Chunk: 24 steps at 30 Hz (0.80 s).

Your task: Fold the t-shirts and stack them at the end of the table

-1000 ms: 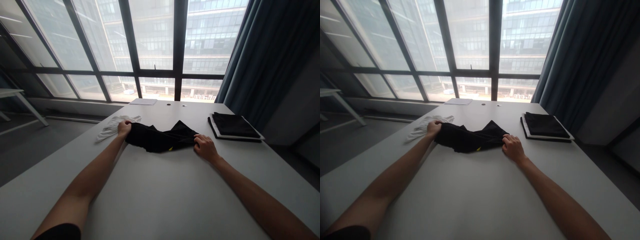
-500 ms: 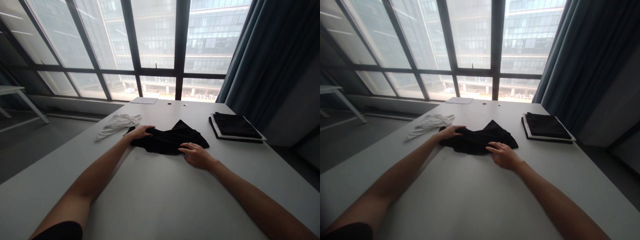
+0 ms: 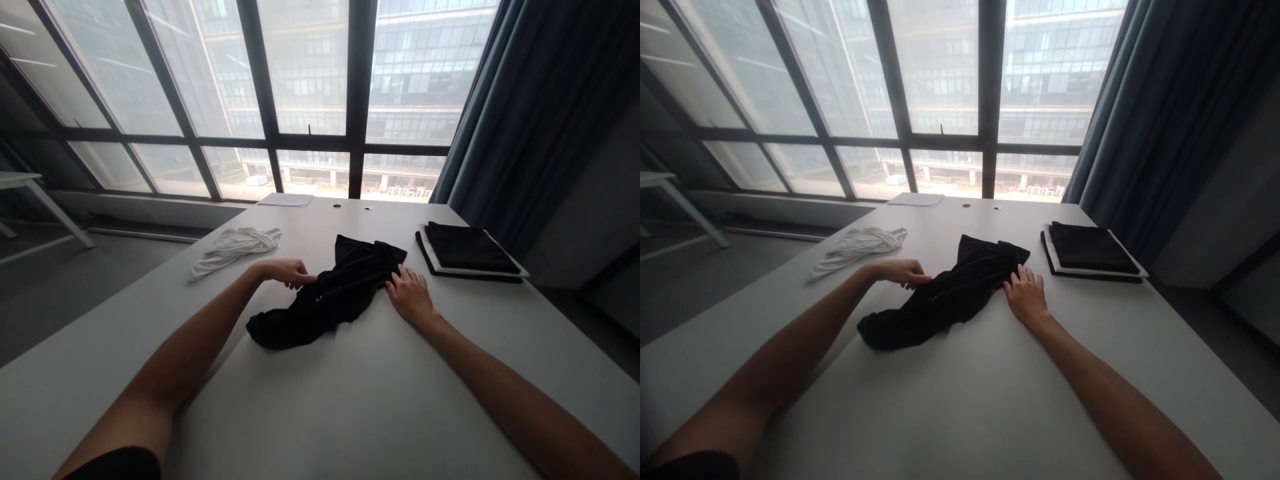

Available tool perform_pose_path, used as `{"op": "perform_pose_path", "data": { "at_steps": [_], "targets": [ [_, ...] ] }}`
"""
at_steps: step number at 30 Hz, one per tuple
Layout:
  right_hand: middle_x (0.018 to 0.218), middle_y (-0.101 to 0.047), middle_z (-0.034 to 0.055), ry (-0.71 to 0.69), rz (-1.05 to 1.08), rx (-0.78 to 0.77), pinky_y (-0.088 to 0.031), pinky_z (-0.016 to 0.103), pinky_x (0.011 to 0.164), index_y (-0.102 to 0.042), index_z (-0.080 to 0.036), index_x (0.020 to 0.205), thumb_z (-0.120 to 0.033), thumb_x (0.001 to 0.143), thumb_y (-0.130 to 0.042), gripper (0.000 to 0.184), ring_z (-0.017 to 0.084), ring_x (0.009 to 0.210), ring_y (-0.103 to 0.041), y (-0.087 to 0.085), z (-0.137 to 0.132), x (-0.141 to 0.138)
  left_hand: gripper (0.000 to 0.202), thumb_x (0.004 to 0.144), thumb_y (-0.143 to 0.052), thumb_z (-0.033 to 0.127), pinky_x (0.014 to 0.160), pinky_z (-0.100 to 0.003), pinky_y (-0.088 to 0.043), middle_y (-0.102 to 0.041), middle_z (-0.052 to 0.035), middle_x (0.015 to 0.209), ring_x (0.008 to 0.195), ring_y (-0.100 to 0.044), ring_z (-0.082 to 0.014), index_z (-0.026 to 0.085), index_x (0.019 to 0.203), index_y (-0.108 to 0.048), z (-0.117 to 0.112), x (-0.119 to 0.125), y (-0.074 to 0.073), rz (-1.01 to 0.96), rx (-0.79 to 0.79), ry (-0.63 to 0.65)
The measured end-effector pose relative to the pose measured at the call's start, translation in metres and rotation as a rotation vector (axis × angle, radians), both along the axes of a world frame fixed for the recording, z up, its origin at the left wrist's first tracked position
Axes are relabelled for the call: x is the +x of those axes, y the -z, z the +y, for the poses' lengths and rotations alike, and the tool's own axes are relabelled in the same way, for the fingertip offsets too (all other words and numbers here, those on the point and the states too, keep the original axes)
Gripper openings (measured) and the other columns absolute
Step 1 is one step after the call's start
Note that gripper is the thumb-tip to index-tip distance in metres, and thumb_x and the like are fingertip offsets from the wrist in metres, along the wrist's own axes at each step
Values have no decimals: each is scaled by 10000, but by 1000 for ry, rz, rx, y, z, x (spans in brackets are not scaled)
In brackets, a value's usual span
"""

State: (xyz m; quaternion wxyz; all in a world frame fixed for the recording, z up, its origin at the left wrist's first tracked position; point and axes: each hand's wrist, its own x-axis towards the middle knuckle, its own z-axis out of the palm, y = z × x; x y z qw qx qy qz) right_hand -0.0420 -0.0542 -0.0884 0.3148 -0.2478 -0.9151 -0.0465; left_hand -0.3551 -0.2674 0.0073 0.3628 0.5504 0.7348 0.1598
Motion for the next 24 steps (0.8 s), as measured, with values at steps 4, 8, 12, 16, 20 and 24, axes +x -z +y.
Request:
{"op": "perform_pose_path", "data": {
  "at_steps": [4, 8, 12, 16, 20, 24],
  "targets": [
    [1236, -639, 150, -191, 48, -79, -459, 469, 945, -673, -194, 1153, -234, 951, -549, 241, 308, 1131, -566, -10, -8, -1, 366, 717, -764, 593, 599, -241, -477, -730, -47, 759, 699, -653, -191, 231, 764, -784, 5, 8, -3, 58, 221, 12],
    [1127, -668, 82, -559, -62, -138, -477, 411, 919, -678, -237, 1152, -264, 919, -637, 238, 244, 1029, -598, -22, -23, 1, 357, 683, -805, 531, 634, -243, -490, -748, -35, 872, 728, -661, -190, 254, 908, -790, 9, 16, -1, -10, 273, 4],
    [1069, -687, 61, -661, -143, -141, -471, 396, 891, -703, -242, 1068, -248, 883, -691, 185, 223, 985, -604, -24, -26, 3, 372, 619, -849, 504, 582, -237, -464, -716, -12, 793, 645, -617, -164, 239, 870, -773, 9, 27, 3, -45, 222, 18],
    [983, -696, 51, -583, -145, -116, -471, 374, 853, -710, -233, 915, -140, 921, -594, 149, 214, 931, -601, -20, -17, 0, 331, 622, -843, 496, 566, -242, -438, -634, 7, 679, 613, -564, -153, 214, 739, -716, 9, 31, 4, 19, 258, 48],
    [997, -696, 59, -419, -104, -89, -475, 366, 859, -716, -225, 934, -63, 902, -539, 243, 225, 951, -597, -14, 1, 2, 326, 711, -756, 525, 591, -261, -442, -638, -9, 697, 642, -564, -165, 206, 712, -688, 7, 19, 6, 122, 302, 54],
    [995, -703, 81, -168, -63, -7, -448, 387, 834, -738, -233, 892, -52, 879, -538, 270, 256, 956, -595, -12, 24, 13, 253, 731, -704, 468, 598, -263, -460, -677, -24, 742, 665, -599, -180, 215, 736, -704, 9, -4, 11, 260, 357, -64]
  ]
}}
